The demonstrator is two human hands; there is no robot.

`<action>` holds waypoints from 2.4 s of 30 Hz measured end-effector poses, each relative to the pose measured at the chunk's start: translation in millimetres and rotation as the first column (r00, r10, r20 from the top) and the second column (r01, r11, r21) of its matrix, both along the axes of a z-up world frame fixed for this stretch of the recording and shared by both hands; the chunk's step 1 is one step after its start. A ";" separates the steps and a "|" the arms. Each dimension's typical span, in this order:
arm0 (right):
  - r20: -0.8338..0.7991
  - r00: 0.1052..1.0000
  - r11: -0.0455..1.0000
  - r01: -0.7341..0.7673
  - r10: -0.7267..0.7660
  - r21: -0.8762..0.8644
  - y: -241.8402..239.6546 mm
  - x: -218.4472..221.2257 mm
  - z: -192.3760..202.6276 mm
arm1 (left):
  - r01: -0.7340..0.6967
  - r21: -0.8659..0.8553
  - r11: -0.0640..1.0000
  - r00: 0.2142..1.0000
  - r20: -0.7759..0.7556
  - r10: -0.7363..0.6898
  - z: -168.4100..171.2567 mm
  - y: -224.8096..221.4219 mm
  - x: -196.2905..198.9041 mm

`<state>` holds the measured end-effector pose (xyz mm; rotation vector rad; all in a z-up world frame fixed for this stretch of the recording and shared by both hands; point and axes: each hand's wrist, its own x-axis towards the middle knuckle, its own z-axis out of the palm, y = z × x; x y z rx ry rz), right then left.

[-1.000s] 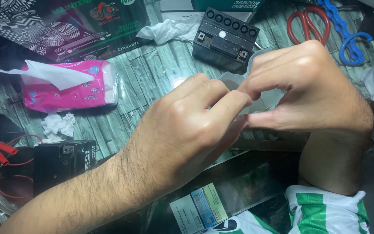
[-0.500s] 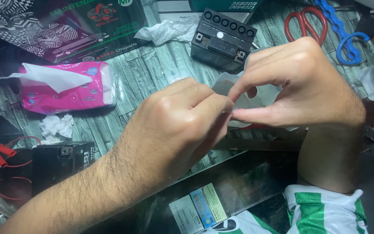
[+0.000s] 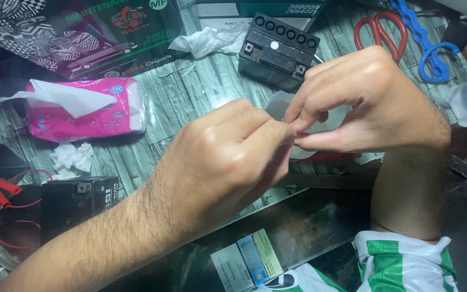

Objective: Refilling lead-acid battery cells with distilled water or electrolyte using a syringe.

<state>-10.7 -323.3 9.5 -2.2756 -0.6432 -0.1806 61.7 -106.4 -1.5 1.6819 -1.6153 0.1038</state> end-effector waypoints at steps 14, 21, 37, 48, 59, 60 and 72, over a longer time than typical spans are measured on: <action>-0.043 0.999 1.000 -0.010 0.010 0.003 -2.0 1.9 -1.3 | -0.042 -0.025 0.999 0.992 0.117 0.045 17.5 6.7 -5.1; -0.049 0.999 1.000 -0.008 0.008 0.006 -3.5 2.0 -0.4 | -0.009 -0.039 0.999 0.997 0.080 0.012 29.1 10.3 -4.8; -0.065 0.998 1.000 0.002 -0.001 0.016 -8.3 3.0 -5.3 | 0.044 -0.074 0.996 0.999 -0.004 -0.044 43.3 17.0 -3.7; -0.066 0.998 1.000 0.005 -0.005 0.009 -6.0 1.0 -3.3 | 0.032 -0.079 0.996 0.999 0.011 -0.031 44.2 16.5 -5.8; 0.011 0.999 0.999 -0.039 0.039 0.036 -1.9 -1.1 2.7 | 0.028 -0.114 0.993 0.999 -0.011 -0.030 51.5 19.9 -12.7; 0.016 0.999 0.999 -0.043 0.043 0.031 -3.4 -2.4 3.7 | 0.025 -0.117 0.993 1.000 -0.005 -0.026 53.2 22.2 -13.2; 0.333 0.921 0.965 0.128 -0.201 0.229 -83.8 -61.0 -49.7 | -0.126 -0.041 0.991 0.991 0.044 0.128 43.7 51.5 -14.7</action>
